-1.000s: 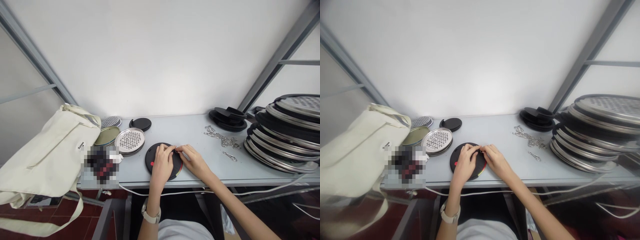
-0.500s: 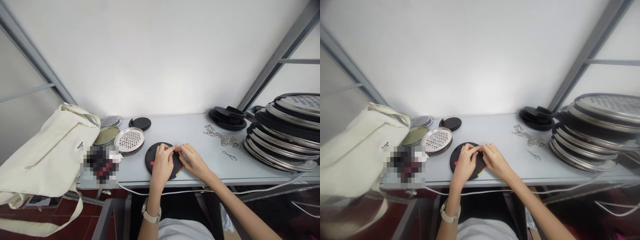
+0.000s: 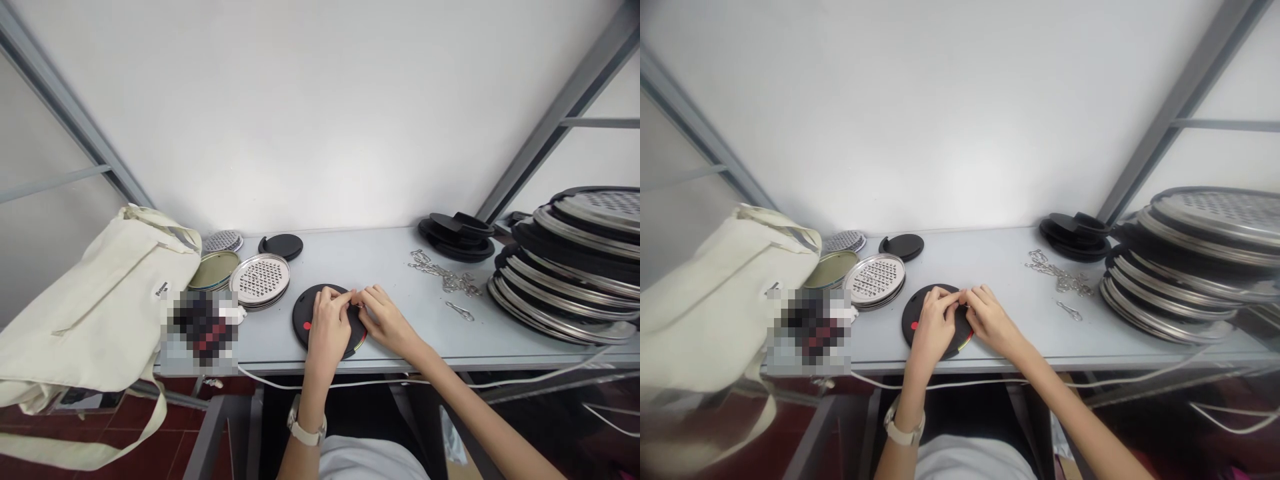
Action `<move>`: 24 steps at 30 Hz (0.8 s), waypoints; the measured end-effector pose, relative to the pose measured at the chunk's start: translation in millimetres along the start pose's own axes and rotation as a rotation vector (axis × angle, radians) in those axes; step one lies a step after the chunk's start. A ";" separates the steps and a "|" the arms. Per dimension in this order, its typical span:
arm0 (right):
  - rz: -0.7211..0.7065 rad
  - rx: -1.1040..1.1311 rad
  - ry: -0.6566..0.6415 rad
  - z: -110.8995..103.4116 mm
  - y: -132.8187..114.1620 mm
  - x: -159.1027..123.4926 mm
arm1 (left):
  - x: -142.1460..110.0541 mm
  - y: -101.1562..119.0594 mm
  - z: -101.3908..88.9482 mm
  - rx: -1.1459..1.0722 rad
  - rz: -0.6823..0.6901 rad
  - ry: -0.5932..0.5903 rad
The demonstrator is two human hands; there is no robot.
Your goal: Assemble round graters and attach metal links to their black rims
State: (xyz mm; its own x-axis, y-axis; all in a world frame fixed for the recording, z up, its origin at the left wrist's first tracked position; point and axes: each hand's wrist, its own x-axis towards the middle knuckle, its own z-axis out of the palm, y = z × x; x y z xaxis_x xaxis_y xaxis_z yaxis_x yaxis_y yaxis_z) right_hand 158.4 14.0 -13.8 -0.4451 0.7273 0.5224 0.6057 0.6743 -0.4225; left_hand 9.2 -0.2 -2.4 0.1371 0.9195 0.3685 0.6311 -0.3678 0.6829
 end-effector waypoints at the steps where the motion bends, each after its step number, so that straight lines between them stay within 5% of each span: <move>1: 0.000 -0.002 0.000 0.3 0.2 0.1 | 0.0 -0.3 0.6 -0.004 -0.001 0.003; 24: 0.017 -0.012 0.067 -2.1 2.1 -2.4 | 1.8 3.6 6.5 0.148 -0.053 0.048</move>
State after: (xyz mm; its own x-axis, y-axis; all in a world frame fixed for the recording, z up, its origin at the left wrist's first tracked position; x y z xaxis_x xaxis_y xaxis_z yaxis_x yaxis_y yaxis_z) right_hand 162.1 13.3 -14.4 -0.3898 0.7281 0.5638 0.6211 0.6599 -0.4228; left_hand 16.7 1.0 -3.4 0.0664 0.9280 0.3666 0.7427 -0.2913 0.6029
